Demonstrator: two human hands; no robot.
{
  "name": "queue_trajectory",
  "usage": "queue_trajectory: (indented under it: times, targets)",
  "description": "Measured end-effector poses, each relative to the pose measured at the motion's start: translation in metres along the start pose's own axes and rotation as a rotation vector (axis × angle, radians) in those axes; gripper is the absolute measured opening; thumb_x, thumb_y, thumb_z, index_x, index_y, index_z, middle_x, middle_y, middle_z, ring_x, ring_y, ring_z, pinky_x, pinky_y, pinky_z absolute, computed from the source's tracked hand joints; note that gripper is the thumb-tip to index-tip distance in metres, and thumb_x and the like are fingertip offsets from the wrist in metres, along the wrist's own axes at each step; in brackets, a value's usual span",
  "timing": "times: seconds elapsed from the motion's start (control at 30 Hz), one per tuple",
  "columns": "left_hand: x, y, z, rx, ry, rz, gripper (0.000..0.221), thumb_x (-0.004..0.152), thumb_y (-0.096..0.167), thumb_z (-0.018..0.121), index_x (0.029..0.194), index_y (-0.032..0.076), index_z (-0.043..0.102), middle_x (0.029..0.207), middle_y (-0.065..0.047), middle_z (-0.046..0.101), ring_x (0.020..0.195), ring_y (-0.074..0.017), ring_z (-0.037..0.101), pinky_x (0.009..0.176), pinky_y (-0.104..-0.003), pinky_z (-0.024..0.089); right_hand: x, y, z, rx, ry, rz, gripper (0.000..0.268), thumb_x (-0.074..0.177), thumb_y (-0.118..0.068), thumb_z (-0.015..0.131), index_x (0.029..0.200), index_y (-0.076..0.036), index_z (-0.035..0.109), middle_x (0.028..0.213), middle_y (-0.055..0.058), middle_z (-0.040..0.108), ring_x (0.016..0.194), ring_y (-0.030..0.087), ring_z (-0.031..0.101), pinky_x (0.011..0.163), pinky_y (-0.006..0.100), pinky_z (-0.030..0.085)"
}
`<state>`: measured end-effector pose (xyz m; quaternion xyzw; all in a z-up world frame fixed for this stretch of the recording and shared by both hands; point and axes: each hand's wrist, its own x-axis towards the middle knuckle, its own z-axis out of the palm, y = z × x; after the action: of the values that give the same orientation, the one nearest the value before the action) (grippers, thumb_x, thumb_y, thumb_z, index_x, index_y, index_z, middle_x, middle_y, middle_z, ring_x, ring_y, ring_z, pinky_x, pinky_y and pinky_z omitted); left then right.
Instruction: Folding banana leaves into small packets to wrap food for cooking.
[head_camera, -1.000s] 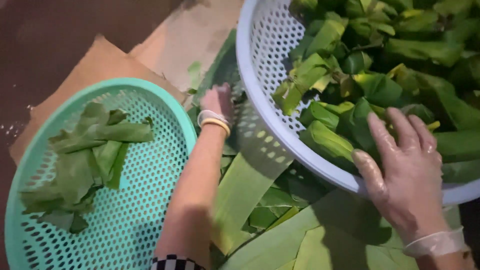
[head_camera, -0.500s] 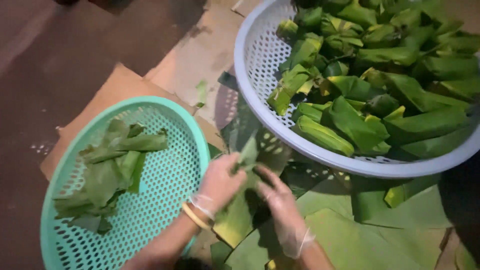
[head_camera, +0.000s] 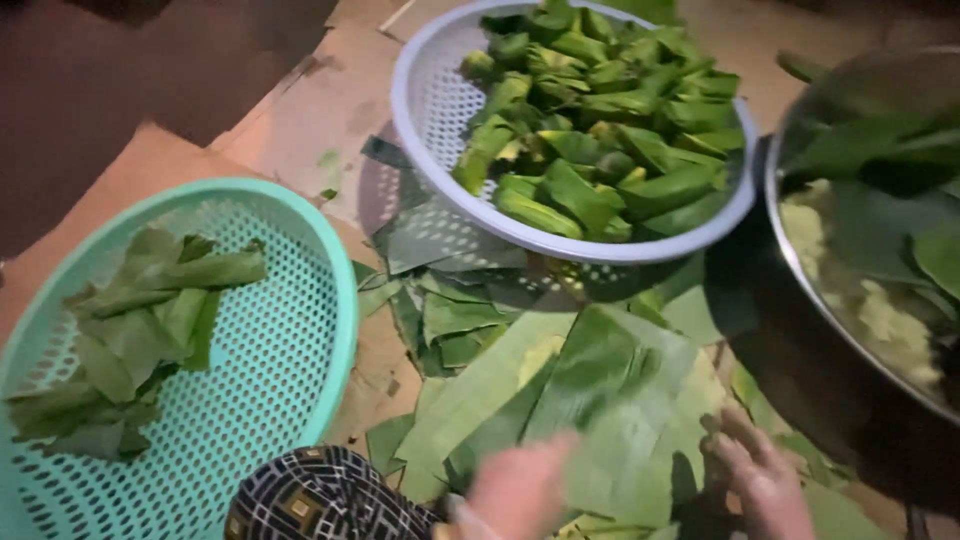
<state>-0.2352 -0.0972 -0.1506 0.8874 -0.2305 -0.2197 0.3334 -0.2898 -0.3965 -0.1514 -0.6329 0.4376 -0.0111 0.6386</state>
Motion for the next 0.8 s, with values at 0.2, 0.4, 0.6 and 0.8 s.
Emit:
queue_trajectory:
  times: [0.2,0.4,0.6,0.8]
  targets:
    - [-0.012,-0.012,-0.102,0.015,0.764,-0.211,0.059,0.08,0.004,0.067,0.137,0.015,0.063,0.074,-0.001,0.066,0.058,-0.0165,0.058,0.058,-0.031,0.051,-0.029,-0.041,0.041,-0.44,0.009,-0.423,0.063,0.089,-0.015,0.065,0.149,-0.006,0.048,0.138,0.015,0.048,0.113,0.026,0.059,0.098,0.042,0.055]
    - [0.024,-0.033,-0.065,0.693,0.365,-0.437,0.105,0.07,0.042,0.082,0.159,0.028,0.028,0.167,-0.012,0.022,0.149,-0.0319,0.025,0.114,-0.061,0.028,-0.005,0.02,0.062,-0.891,-0.21,-0.508,0.058,0.081,-0.025,0.073,0.138,-0.02,0.06,0.125,0.001,0.069,0.105,0.023,0.071,0.091,0.033,0.057]
    - [0.079,-0.057,-0.09,0.364,0.367,-0.584,0.111,0.074,0.05,0.087,0.161,0.02,0.026,0.139,-0.011,0.061,0.126,-0.029,0.058,0.112,-0.069,0.033,-0.017,0.01,0.057,-0.878,-0.206,-0.413,0.057,0.084,-0.026,0.072,0.139,-0.024,0.059,0.136,-0.002,0.064,0.119,0.022,0.066,0.103,0.034,0.053]
    - [0.081,-0.081,-0.077,0.257,0.426,-0.53,0.062,0.073,0.046,0.085,0.127,0.023,0.065,0.133,-0.01,0.059,0.118,-0.03,0.058,0.099,-0.053,0.045,-0.009,0.014,0.055,-0.886,-0.186,-0.402,0.062,0.086,-0.03,0.071,0.145,-0.026,0.054,0.117,0.001,0.07,0.094,0.02,0.071,0.086,0.031,0.057]
